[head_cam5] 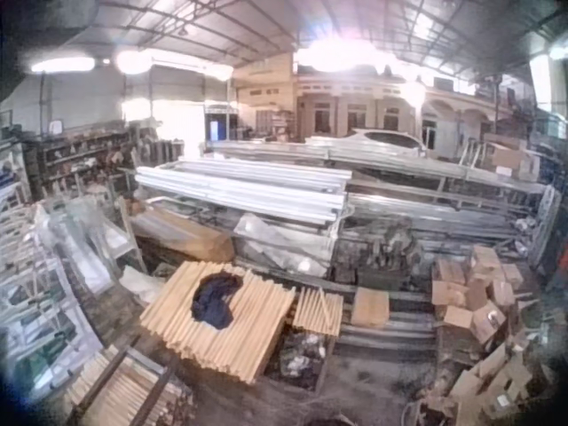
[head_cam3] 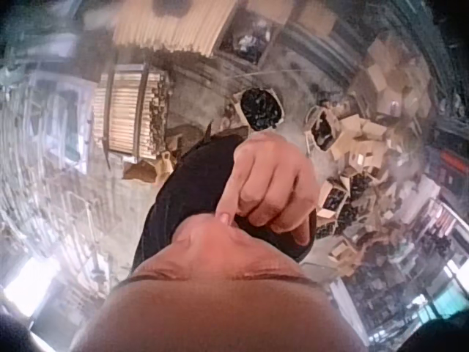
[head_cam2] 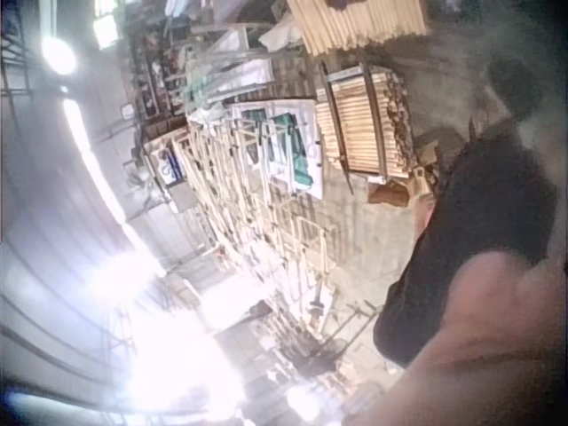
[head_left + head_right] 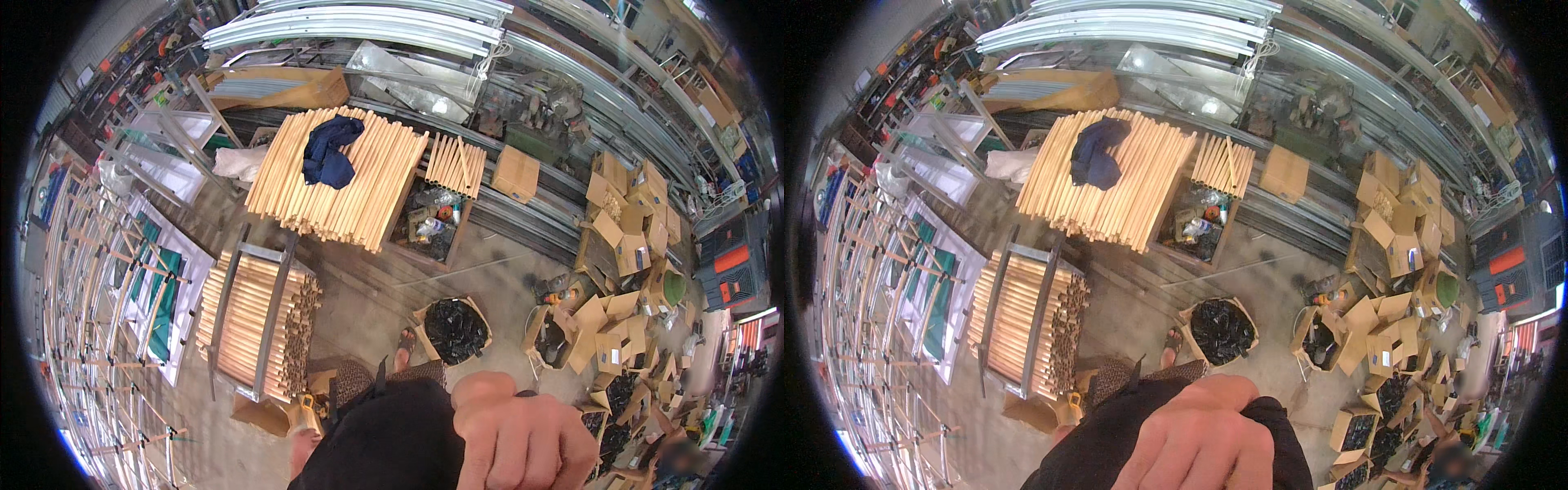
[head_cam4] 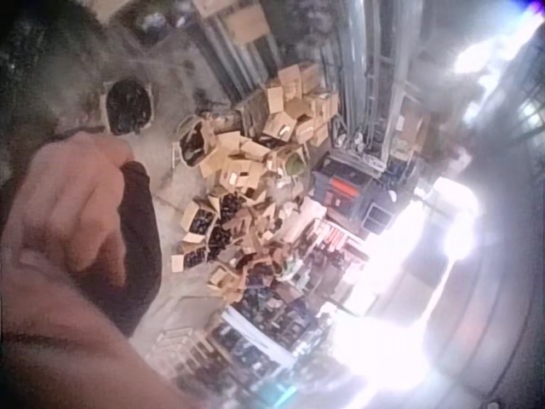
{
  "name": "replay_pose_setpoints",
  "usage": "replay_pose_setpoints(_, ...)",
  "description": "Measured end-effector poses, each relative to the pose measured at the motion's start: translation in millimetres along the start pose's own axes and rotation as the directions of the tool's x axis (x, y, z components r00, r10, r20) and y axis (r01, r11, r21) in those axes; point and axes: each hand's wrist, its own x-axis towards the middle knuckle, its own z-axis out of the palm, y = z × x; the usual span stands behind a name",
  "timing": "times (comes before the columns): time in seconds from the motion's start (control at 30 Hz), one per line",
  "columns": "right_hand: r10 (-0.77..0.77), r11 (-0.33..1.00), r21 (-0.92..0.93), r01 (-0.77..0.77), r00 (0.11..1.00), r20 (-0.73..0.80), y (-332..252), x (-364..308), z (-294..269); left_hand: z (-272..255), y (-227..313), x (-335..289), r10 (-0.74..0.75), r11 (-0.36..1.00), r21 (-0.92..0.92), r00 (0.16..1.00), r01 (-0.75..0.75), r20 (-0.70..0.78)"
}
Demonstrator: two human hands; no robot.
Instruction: The person gathers several thin metal rods from a stack and inserts them into the plastic connectors of a large rectangular frame, then secures one of the joints using a power drill.
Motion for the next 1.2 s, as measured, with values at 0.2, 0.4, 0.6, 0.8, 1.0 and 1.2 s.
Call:
replay_pose_setpoints(0.2, 0.376, 0.924, 0.146, -0.354, 0.912, -0.164, -8, 0, -47, -26, 173, 68, 0.019, 0.968, -0.248, 0.995, -0.042, -0.094)
replay_pose_setpoints(0.4, 0.367, 0.927, 0.008, -0.374, 0.906, -0.210, 20, -1, -96, -28, 263, 113, -0.013, 0.986, 0.168, 0.999, 0.005, 0.050)
replay_pose_setpoints(0.6, 0.394, 0.896, -0.118, -0.428, 0.889, -0.232, 82, -10, -153, -74, 277, 197, 0.136, 0.917, 0.350, 0.976, -0.189, 0.170)
replay_pose_setpoints(0.8, 0.434, 0.841, -0.200, -0.502, 0.848, -0.305, 146, -5, -205, -161, 279, 384, 0.001, 0.970, 0.223, 0.915, -0.100, 0.404)
replay_pose_setpoints(1.0, 0.497, 0.752, -0.317, -0.578, 0.813, -0.302, 209, -23, -263, -193, 444, 457, 0.141, 0.987, 0.058, 0.979, -0.150, 0.147)
replay_pose_setpoints(1.2, 0.361, 0.327, -0.456, -0.828, 0.555, -0.749, 163, -110, -297, -163, 537, 491, 0.197, 0.980, -0.045, 0.953, -0.192, 0.232)
